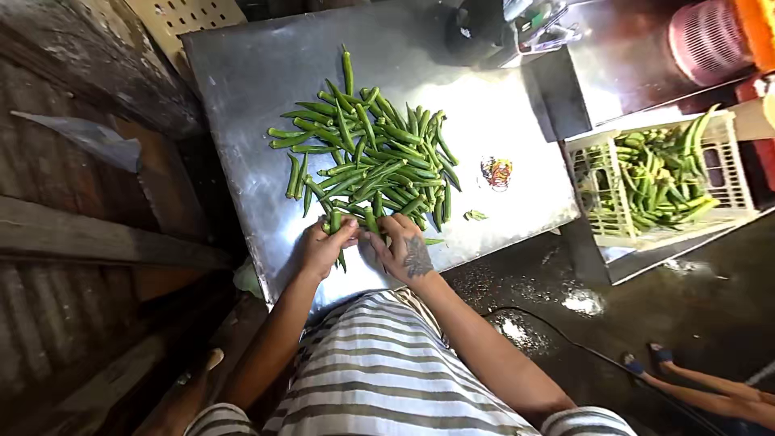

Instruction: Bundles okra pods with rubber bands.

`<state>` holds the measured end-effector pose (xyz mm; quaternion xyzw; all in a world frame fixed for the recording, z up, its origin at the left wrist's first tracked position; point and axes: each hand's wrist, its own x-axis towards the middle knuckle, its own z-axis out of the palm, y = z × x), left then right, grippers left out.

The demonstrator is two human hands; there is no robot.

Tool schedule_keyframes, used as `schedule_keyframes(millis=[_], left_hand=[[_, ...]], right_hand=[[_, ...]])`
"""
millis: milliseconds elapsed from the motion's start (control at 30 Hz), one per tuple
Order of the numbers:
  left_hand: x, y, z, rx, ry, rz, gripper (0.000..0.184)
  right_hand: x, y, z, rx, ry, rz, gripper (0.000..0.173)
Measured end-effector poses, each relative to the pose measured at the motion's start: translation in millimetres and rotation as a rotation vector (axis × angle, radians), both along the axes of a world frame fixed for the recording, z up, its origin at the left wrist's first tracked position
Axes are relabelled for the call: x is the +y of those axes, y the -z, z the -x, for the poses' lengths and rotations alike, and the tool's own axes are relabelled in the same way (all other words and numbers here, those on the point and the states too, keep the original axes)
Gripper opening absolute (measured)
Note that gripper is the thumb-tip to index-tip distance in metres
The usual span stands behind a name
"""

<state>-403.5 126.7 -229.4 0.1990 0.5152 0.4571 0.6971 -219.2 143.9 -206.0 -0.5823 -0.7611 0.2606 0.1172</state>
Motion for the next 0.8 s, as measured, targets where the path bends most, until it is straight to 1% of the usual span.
schedule_keyframes(millis=[67,100,200,300,333,400,433,467,533,567,600,667,700,733,800], left_hand=[[1,-1,-4,-0.050,0.076,-0.098,0.020],[2,-3,-8,-0.081,0.114,-0.134,0.024],[9,-12,-18,-0.182,0.174,-0.222,0.030],[11,-20,-22,-0.132,0.201,-0.223,0.026],[11,-22,-23,-0.098,0.210,-0.228,0.022],[12,-21,-27,0.025,0.267,-0.288,0.017],[12,-21,-28,0.110,0.325,-0.341,0.018],[12,-21,-29,0.211,0.403,-0.391,0.022],[12,-27,-36,0.369,0.581,-0.502,0.032],[11,-32,-41,0.413,0.645,-0.573,0.034],[10,-38,-46,0.473,0.701,-0.620,0.033],[9,-46,-48,0.596,0.817,-0.604,0.035],[12,-43,-48,0.597,0.815,-0.627,0.040],[16,-42,-50,0.545,0.769,-0.637,0.042],[18,-48,-53,0.468,0.710,-0.599,0.043]], right_hand=[[6,-14,0,0.106,-0.063,0.081,0.040],[7,-19,1,0.138,-0.092,0.121,0.037],[2,-30,3,0.145,-0.172,0.137,0.037],[-1,-45,-11,0.027,-0.279,0.178,0.031],[0,-51,-20,0.026,-0.277,0.164,0.029],[8,-67,-40,0.138,-0.177,0.069,0.027],[13,-77,-50,0.219,-0.117,-0.006,0.029],[19,-88,-57,0.279,-0.074,-0.089,0.036],[25,-102,-61,0.302,-0.093,-0.176,0.057],[23,-101,-55,0.282,-0.148,-0.157,0.068],[16,-92,-46,0.259,-0.227,-0.106,0.074],[1,-67,-34,0.254,-0.352,-0.016,0.079],[-2,-59,-36,0.287,-0.350,-0.006,0.078],[-2,-54,-42,0.340,-0.313,-0.016,0.077],[-4,-48,-49,0.381,-0.257,-0.051,0.080]])
